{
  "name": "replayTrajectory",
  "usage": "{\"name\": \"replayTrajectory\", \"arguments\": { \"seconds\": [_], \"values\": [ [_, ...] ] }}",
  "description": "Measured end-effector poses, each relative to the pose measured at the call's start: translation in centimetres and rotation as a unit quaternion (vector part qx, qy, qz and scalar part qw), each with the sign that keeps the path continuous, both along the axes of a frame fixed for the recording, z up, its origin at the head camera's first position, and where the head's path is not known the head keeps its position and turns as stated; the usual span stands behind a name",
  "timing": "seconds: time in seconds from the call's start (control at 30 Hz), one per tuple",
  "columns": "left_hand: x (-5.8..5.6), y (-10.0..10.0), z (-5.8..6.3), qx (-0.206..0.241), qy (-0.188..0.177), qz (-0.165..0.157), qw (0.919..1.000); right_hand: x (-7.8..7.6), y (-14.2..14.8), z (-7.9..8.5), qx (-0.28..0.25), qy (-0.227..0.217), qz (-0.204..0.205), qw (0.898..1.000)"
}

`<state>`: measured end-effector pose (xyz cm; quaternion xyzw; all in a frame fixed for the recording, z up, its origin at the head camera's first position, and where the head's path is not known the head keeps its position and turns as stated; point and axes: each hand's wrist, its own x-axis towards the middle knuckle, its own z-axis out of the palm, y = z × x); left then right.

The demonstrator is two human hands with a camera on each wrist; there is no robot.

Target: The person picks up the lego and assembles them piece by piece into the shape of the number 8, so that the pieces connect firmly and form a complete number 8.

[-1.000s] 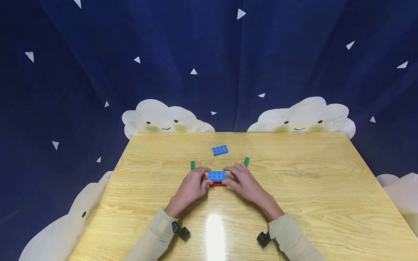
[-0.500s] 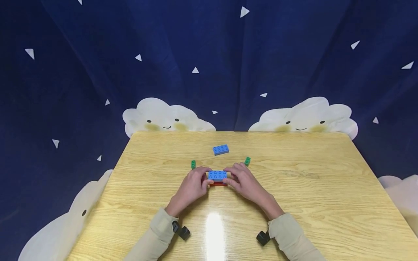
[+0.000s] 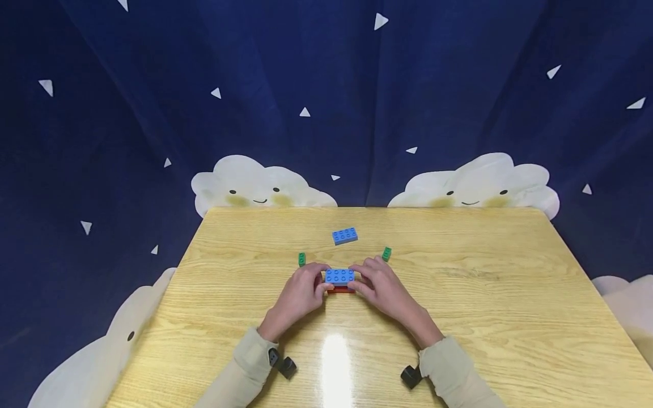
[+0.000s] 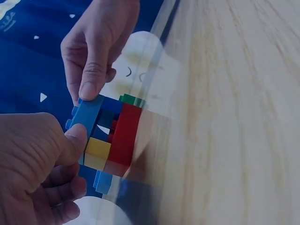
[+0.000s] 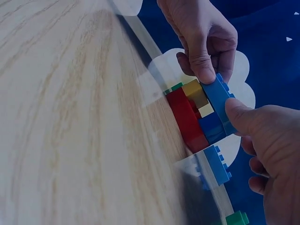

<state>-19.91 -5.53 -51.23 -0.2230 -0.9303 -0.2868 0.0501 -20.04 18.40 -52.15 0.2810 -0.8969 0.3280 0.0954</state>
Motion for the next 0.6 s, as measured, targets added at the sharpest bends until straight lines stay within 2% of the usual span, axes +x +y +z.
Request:
{"name": "replayTrajectory", "arguments": {
  "seconds": [0.1, 0.23, 0.4, 0.5, 0.6],
  "values": [
    [-0.1, -0.3, 0.2, 0.002, -0.006, -0.004, 1.0, -0.1, 0.0, 0.0, -0.004, -0.002, 0.002, 1.0],
    [-0.2, -0.7, 0.7, 0.011, -0.024, -0.028, 0.9993, 0.0, 0.3, -0.3, -0.011, 0.002, 0.003, 1.0],
    [-1.0, -2.0, 1.2, 0.026, -0.031, -0.051, 0.9979, 0.1, 0.3, -0.4, -0.013, 0.003, 0.003, 1.0],
    [-1.7, -3.2, 1.3, 0.051, -0.039, -0.047, 0.9968, 0.2, 0.3, -0.3, -0.015, -0.004, 0.001, 1.0],
    [-2.4, -4.2, 1.0, 0.079, -0.045, -0.028, 0.9954, 0.3, 0.4, -0.2, -0.019, -0.008, 0.001, 1.0]
  ]
}}
